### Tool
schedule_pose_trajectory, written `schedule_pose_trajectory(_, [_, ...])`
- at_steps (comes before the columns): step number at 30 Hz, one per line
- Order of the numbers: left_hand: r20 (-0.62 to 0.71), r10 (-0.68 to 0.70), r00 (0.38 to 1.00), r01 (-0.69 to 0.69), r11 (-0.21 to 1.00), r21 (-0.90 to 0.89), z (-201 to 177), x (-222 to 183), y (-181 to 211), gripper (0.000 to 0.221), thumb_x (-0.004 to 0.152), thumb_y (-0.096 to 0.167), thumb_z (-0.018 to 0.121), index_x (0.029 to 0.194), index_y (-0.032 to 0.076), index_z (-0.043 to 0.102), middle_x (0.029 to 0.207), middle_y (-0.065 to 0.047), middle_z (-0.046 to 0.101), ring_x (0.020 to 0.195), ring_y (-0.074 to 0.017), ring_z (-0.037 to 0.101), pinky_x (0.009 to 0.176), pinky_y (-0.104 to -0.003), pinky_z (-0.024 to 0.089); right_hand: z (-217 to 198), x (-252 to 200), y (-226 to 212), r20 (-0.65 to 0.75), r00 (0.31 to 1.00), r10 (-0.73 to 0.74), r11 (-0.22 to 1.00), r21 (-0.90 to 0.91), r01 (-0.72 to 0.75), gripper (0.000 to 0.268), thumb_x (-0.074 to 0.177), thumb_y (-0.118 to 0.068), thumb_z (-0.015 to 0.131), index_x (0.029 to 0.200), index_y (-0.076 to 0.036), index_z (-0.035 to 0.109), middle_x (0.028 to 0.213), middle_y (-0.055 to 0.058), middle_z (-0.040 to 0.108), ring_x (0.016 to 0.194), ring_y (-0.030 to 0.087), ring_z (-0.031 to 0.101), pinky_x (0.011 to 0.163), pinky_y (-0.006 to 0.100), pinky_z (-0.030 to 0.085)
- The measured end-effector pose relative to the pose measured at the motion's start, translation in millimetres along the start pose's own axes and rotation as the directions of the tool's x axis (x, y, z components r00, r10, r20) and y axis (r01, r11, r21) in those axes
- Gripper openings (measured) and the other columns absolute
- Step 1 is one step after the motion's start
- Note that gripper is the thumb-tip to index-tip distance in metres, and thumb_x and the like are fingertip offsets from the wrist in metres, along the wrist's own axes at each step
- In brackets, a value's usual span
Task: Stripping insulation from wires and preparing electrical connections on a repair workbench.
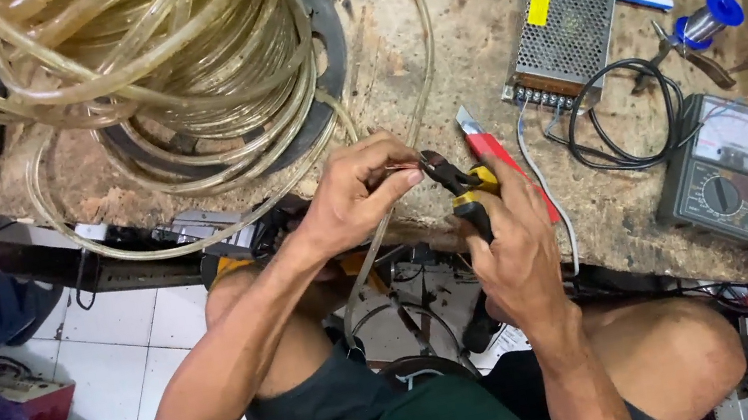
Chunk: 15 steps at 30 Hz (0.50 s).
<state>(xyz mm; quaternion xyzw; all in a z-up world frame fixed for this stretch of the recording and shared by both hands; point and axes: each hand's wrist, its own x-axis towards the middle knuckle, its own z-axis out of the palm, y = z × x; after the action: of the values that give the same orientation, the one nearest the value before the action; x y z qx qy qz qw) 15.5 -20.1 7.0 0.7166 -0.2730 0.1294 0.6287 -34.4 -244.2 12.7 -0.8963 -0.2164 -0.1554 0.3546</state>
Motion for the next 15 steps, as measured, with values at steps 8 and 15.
schedule_pose_trajectory(8, [-0.033, 0.004, 0.999, -0.003, 0.999, 0.037, -3, -2, -4, 0.012, 0.097, 0.012, 0.07, 0.102, 0.001, 0.072, 0.084, -0.013, 0.065, 0.06, -0.0172, 0.051, 0.053, -0.033, 0.041, 5, -1, 4, 0.026, 1.0, -0.015, 0.997, -0.07, 0.017, 0.02, 0.096, -0.016, 0.071, 0.103, 0.002, 0.068, 0.147, 0.03, 0.053, 0.13, 0.047, 0.055, 0.107, 0.056, 0.043])
schedule_pose_trajectory(15, [0.041, -0.001, 0.999, -0.001, 0.999, 0.051, -2, -11, -14, 0.031, 0.095, 0.027, 0.075, 0.105, -0.002, 0.069, 0.08, -0.014, 0.064, 0.059, -0.0177, 0.053, 0.053, -0.032, 0.045, 29, -22, 50, 0.009, 0.999, 0.052, 0.999, 0.0, -0.052, 0.025, 0.093, -0.031, 0.08, 0.087, -0.011, 0.065, 0.106, 0.006, 0.064, 0.089, 0.033, 0.067, 0.076, 0.042, 0.053])
